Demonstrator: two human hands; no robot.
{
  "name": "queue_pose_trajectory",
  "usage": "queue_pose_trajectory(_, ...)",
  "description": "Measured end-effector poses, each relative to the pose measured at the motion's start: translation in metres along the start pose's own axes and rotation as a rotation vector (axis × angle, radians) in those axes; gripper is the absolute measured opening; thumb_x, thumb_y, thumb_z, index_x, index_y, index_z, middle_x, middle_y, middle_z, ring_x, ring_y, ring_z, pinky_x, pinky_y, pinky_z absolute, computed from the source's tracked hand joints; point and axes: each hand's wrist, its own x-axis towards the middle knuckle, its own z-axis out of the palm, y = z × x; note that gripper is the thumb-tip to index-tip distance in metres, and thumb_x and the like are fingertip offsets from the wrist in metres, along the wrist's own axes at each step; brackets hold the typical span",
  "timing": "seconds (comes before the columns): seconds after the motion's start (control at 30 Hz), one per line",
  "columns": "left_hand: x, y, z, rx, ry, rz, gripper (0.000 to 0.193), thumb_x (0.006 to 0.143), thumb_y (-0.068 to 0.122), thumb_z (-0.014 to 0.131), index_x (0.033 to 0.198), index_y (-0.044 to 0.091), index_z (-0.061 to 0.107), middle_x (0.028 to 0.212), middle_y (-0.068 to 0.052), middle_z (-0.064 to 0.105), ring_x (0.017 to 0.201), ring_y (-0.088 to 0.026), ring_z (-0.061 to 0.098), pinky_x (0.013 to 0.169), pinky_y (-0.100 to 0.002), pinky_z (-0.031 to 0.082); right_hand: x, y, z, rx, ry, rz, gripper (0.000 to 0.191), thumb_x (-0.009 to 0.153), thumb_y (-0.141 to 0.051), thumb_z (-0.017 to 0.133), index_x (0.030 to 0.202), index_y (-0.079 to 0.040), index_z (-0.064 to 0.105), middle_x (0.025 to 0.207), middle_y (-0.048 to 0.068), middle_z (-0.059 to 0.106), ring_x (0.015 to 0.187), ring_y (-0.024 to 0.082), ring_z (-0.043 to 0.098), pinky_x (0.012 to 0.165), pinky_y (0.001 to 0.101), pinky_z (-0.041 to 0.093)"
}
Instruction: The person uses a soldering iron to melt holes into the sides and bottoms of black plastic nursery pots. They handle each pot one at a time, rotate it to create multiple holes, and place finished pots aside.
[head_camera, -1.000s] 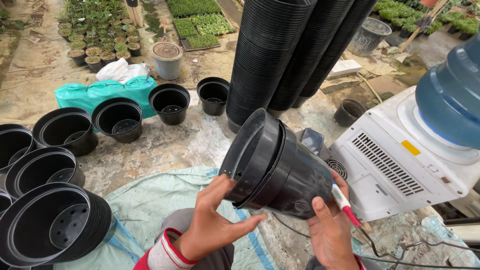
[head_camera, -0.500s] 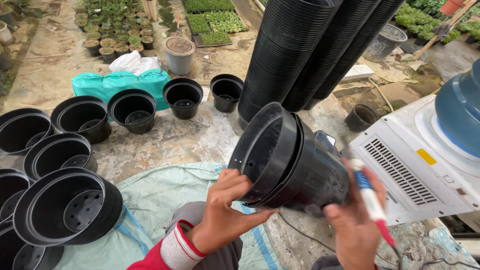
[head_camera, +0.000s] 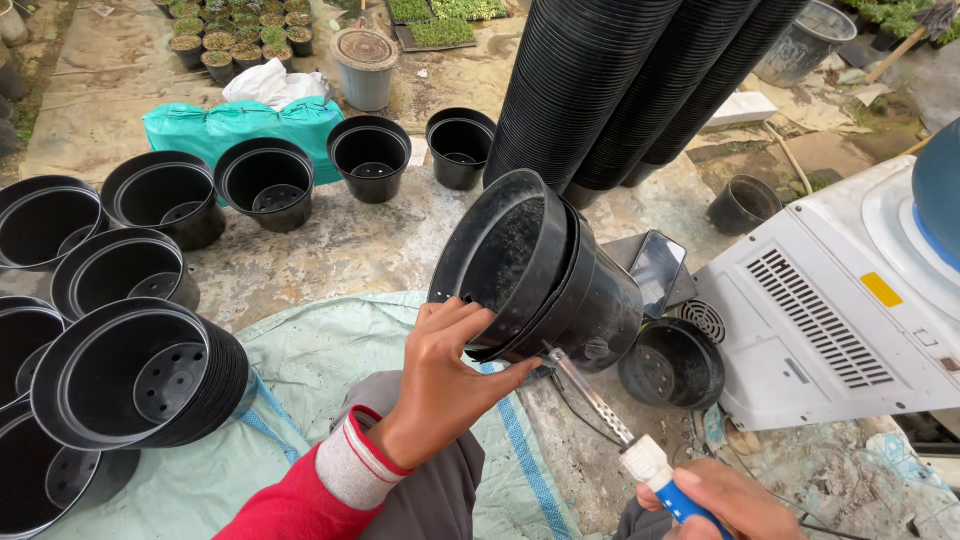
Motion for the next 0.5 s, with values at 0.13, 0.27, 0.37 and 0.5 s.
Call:
queue_pose_trajectory(0.13,0.001,0.002,0.002,0.006,-0.005,0.021,0.033,0.059,0.015,0.093,0.076,0.006,0.066,0.070,-0.005,0.059,0.069,-0.023,0.055,0.073,-0.035,0.039,0.002,-0.001,0.001,-0.086,0.018,-0.016,0.037,0.102,-0.033,0.064,0.125,-0.004,0.061,0.097,0.012,0.080,0.088,0.022,0.078,0.082,0.0374,0.064)
queue_pose_trajectory(0.27,0.002,0.003,0.003,0.024,-0.022,0.001,0.032,0.060,0.014,0.093,0.075,0.007,0.066,0.070,-0.004,0.060,0.069,-0.023,0.054,0.073,-0.035,0.039,0.002,-0.004,-0.006,-0.184,-0.065,0.027,0.036,0.098,-0.032,0.063,0.123,-0.006,0.066,0.096,0.011,0.081,0.092,0.022,0.075,0.087,0.0395,0.061)
queue_pose_trajectory(0.37,0.002,0.004,0.002,0.026,-0.022,0.002,0.030,0.060,0.014,0.093,0.076,0.007,0.067,0.072,-0.004,0.063,0.071,-0.022,0.055,0.073,-0.035,0.039,0.000,-0.002,-0.008,-0.172,-0.050,0.124,0.035,0.096,-0.031,0.065,0.121,-0.006,0.068,0.096,0.013,0.077,0.086,0.021,0.075,0.080,0.0370,0.062)
queue_pose_trajectory(0.5,0.003,0.005,0.001,0.018,-0.023,-0.009,0.030,0.060,0.014,0.093,0.078,0.008,0.069,0.073,-0.003,0.064,0.072,-0.022,0.056,0.072,-0.035,0.038,-0.001,0.009,-0.012,-0.112,-0.128,0.092,0.036,0.098,-0.031,0.064,0.123,-0.004,0.068,0.099,0.015,0.077,0.088,0.023,0.076,0.080,0.0375,0.063)
